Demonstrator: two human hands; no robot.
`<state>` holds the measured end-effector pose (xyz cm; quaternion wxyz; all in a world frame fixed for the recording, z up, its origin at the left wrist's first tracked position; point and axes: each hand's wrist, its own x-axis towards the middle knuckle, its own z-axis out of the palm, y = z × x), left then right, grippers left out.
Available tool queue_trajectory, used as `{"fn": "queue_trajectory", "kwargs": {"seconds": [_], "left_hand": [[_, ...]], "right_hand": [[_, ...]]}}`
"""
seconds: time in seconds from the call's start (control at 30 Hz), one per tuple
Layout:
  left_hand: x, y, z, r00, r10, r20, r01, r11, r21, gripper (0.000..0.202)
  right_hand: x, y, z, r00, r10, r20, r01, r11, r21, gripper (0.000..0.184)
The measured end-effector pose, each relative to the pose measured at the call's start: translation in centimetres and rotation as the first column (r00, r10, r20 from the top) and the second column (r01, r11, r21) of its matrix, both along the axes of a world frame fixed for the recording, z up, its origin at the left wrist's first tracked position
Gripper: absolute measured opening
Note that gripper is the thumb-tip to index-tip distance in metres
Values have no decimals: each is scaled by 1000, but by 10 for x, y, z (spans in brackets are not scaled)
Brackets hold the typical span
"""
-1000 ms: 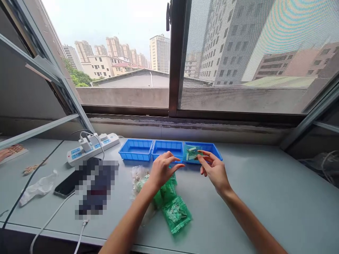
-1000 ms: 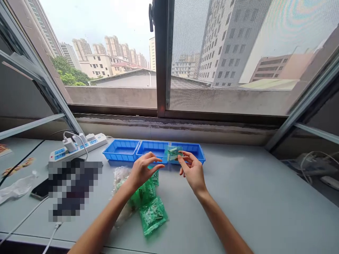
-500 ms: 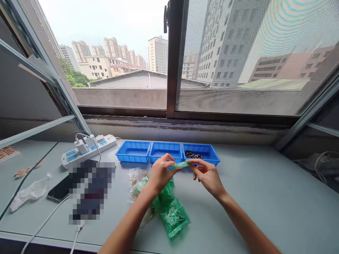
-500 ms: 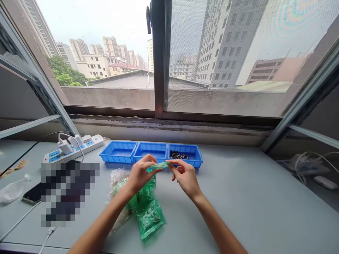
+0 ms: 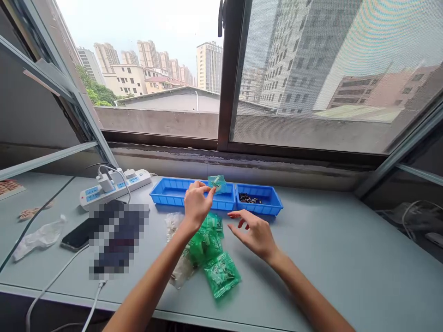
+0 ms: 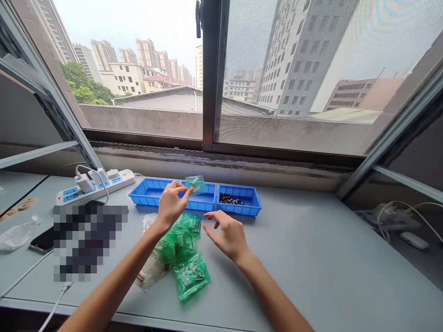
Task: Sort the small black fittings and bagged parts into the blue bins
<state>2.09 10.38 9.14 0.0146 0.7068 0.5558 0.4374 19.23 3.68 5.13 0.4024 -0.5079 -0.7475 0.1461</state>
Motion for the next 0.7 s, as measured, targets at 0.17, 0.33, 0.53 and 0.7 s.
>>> {"fn": "queue_trajectory", "kwargs": {"seconds": [0.17,0.33,0.53,0.7], "left_hand": [[14,10,-3,973,24,-231,-31,999,-30,29],[27,24,-14,945,-38,-326,16,997,-70,28],[20,32,-23,950,-34,-310,13,997,-71,22],[0,23,-16,966,101,-237,-103,995,8,13]], "right_hand": [[-9,-3,-14,940,254,227,-250,967,-47,40],[-9,-3,-12,920,289,266,-265,956,-123,39],[-9,0,-6,922,323,211,-296,943,-152,30],[-10,1,-7,930,315,187,-291,945,-146,31]]}}
